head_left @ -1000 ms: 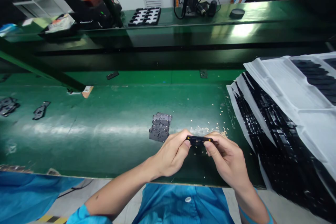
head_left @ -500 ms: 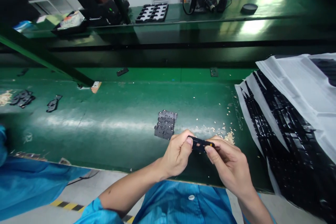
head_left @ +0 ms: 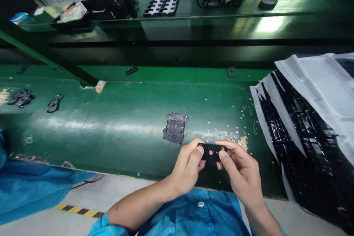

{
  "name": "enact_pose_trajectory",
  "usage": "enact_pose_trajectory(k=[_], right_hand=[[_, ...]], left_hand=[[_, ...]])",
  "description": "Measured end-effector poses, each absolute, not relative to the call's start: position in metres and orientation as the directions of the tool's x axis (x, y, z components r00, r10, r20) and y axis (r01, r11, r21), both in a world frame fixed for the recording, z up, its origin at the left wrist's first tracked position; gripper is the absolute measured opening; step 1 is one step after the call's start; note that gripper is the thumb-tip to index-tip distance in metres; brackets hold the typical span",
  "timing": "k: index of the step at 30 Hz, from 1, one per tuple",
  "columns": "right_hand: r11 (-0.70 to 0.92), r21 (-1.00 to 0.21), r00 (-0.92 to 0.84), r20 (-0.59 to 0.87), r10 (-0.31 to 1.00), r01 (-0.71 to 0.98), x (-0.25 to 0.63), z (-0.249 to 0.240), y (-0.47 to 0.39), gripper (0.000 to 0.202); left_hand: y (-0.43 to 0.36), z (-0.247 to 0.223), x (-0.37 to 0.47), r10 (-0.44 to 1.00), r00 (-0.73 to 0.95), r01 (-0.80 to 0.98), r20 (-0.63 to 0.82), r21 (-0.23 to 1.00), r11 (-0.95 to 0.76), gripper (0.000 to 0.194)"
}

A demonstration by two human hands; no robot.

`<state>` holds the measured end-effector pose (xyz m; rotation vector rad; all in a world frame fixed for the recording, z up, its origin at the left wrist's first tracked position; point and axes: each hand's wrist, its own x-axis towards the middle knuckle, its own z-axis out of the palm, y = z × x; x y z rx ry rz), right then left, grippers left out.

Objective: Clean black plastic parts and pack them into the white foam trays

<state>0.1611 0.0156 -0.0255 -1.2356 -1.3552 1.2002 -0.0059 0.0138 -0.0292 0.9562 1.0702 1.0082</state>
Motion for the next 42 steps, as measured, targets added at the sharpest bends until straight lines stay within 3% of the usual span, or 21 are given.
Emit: enact_pose_trajectory(k=[26, 34, 42], right_hand=[[-0.011, -0.999, 0.002, -0.011, 1.0, 0.034, 0.14, -0.02, 0.017, 0.022], [-0.192, -0.978, 0.022, -0.195, 0.981, -0.077, 0.143, -0.042, 0.015, 0.024], [-0.382, -0.904, -0.003, -0.388, 0.921, -0.193, 0.138, -0.031, 0.023, 0.019]], left_hand=[[-0.005, -0.035, -0.017, 0.967, 0.156, -0.047, -0.202, 0.976, 0.212, 0.04], [-0.004, -0.034, -0.019, 0.947, 0.211, -0.032, -0.244, 0.966, 0.256, 0.038], [-0.002, -0.025, -0.018, 0.893, 0.241, -0.242, -0.38, 0.868, 0.434, 0.034]])
